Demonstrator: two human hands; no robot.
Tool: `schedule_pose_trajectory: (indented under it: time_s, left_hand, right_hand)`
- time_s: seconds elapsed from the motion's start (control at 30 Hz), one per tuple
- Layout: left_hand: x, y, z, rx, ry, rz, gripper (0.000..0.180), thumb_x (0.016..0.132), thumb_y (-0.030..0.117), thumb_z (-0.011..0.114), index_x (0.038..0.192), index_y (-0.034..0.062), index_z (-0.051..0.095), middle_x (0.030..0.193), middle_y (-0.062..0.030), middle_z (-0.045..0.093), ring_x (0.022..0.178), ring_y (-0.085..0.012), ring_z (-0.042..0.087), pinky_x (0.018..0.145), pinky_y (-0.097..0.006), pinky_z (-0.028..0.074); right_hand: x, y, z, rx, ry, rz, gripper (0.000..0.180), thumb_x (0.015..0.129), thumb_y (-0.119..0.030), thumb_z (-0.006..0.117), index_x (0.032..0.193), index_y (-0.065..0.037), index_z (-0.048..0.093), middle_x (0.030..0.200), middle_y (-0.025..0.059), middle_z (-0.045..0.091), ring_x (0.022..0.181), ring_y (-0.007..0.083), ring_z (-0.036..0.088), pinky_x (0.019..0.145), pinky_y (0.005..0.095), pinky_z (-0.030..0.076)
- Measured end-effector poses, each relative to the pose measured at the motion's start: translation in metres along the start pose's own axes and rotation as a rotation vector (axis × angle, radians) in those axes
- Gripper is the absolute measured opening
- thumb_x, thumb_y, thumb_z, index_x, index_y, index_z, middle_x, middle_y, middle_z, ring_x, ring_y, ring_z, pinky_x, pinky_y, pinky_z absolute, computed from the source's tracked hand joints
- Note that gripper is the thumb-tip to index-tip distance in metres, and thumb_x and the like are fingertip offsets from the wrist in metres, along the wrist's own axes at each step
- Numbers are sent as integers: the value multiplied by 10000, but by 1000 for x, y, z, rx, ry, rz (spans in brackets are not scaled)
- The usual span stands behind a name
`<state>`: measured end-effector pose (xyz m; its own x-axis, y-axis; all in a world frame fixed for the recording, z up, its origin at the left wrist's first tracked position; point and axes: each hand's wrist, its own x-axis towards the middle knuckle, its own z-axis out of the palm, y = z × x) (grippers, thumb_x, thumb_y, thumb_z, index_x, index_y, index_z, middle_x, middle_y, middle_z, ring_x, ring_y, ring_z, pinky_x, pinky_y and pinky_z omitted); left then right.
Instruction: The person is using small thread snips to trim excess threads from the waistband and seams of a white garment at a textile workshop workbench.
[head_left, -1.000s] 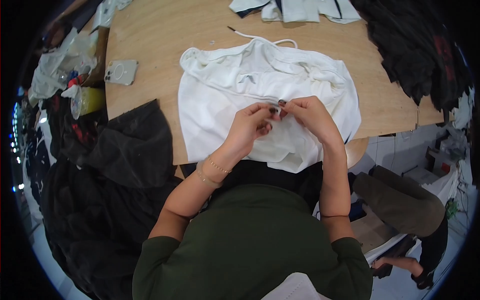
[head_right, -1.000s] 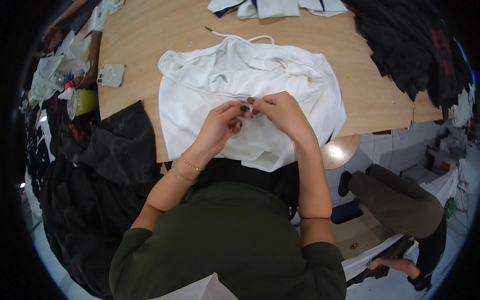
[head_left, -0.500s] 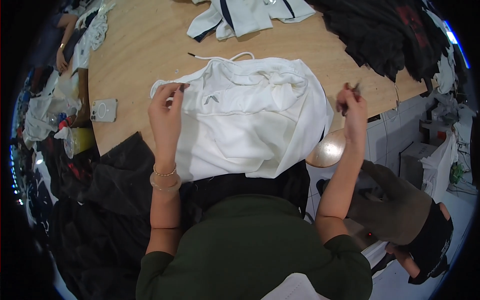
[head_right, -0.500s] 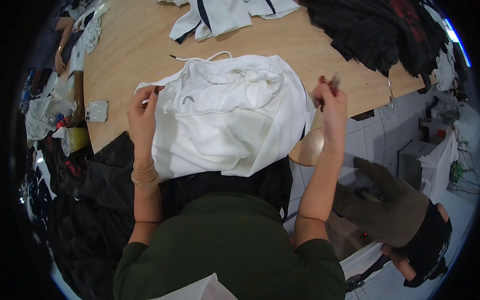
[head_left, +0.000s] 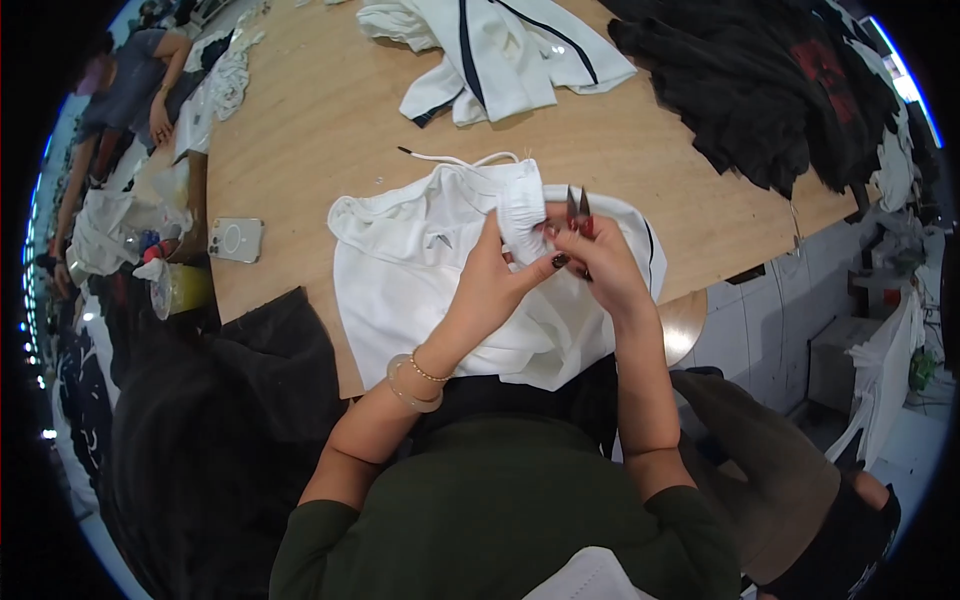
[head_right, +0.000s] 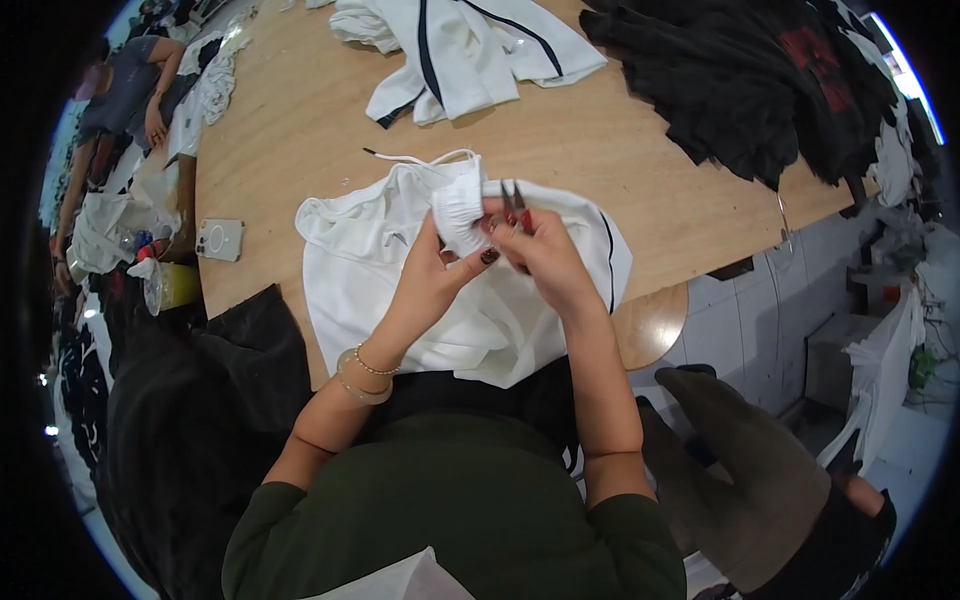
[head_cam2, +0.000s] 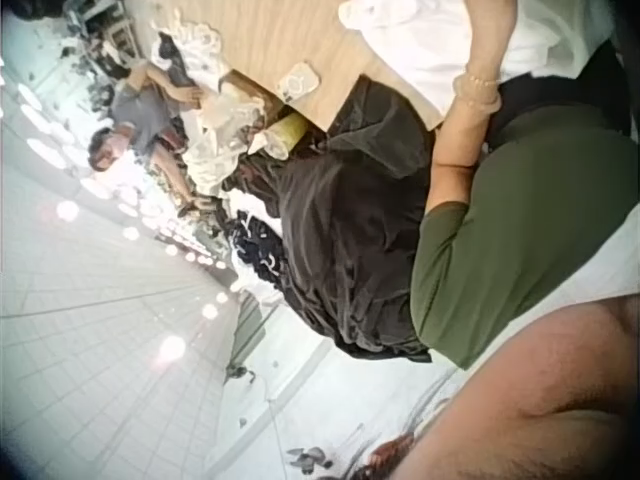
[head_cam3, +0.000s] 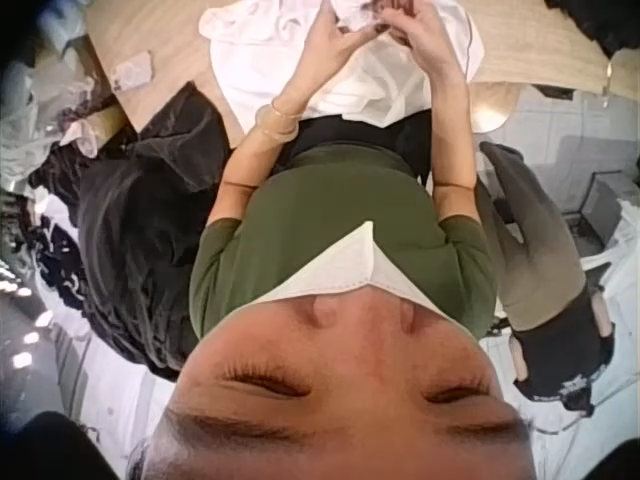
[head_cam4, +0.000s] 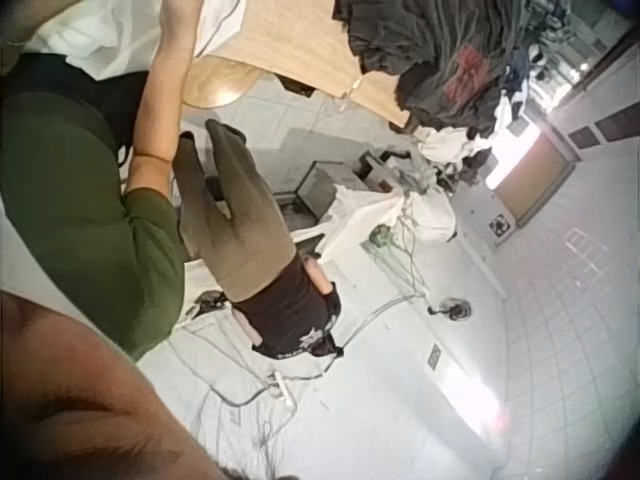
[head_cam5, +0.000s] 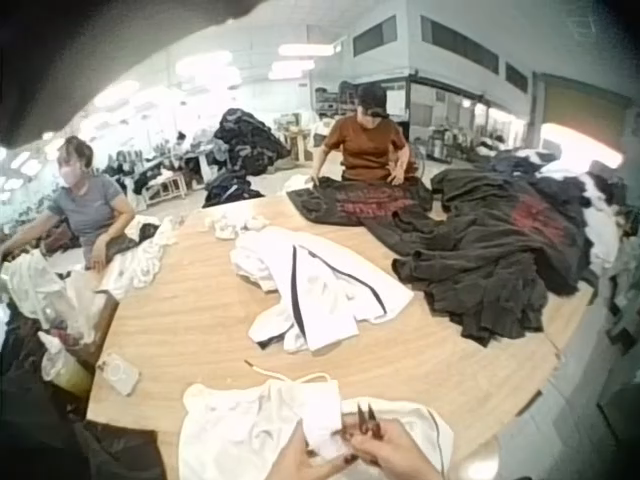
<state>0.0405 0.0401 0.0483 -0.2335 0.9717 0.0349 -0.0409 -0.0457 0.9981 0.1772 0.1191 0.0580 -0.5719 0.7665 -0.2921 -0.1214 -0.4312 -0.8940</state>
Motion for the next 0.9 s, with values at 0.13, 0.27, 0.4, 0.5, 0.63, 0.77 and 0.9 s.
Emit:
schedule_pose_trajectory:
  time_s: [0.13, 0.27, 0.4, 0.5, 0.63, 0.77, 0.9]
  left_hand:
    - [0, 21, -15, -102, 216, -163, 494, 814, 110, 703, 1204, -29, 432, 1050, -88, 590, 926, -133, 572, 819, -253, 465]
    - [4, 36, -45, 113, 237, -64, 394, 796, 34, 613, 1165, -41, 494, 1055, -66, 595, 925, -100, 557, 826, -236, 449]
    - [4, 64, -70, -112, 51, -106, 481, 773, 53, 641, 1216, -43, 480, 1039, -51, 597, 906, -88, 563, 800, -224, 453]
    - [7, 93, -78, -295, -45, -132, 494, 769, 46, 647, 1222, -48, 475, 1039, -45, 597, 923, -85, 559, 815, -223, 449]
    - [18, 120, -100, 594, 46, 253, 444, 768, 39, 640, 1183, 28, 481, 1084, -100, 545, 954, -150, 585, 837, -277, 455]
    - [25, 142, -120, 1094, 198, 501, 367, 745, -9, 615, 1095, 54, 523, 1005, -128, 495, 827, -258, 594, 796, -296, 465]
    - [62, 149, -157, 532, 77, 502, 226, 869, 39, 567, 1089, -12, 573, 885, -18, 604, 787, -135, 586, 717, -256, 474]
  right_hand:
    - [-10, -10, 1, -199, -365, 70, 392, 759, -5, 501, 1127, -3, 635, 757, 14, 661, 515, 2, 353, 546, 154, 328]
    - [2, -34, 3, -274, -168, -93, 371, 735, 15, 545, 1081, -7, 678, 915, 27, 672, 573, 22, 413, 621, 167, 398]
    - [33, -52, 28, -649, -102, -437, 428, 763, 126, 555, 1155, -20, 645, 1127, 38, 616, 838, 74, 555, 727, 211, 453]
    - [66, -25, 38, -410, -303, -353, 466, 783, 114, 562, 1223, -30, 602, 1072, 19, 629, 852, 79, 557, 741, 207, 449]
    - [83, -72, 18, -366, -200, -150, 177, 848, -76, 626, 1019, -31, 641, 841, -32, 616, 668, 26, 522, 597, 156, 405]
    - [66, -153, 35, -437, -155, -397, 135, 882, -177, 647, 945, -58, 641, 785, -57, 592, 650, 19, 525, 585, 164, 398]
    - [32, -225, 55, -591, -275, -562, 202, 880, -190, 654, 1010, -36, 640, 885, -22, 635, 786, 41, 558, 724, 199, 432]
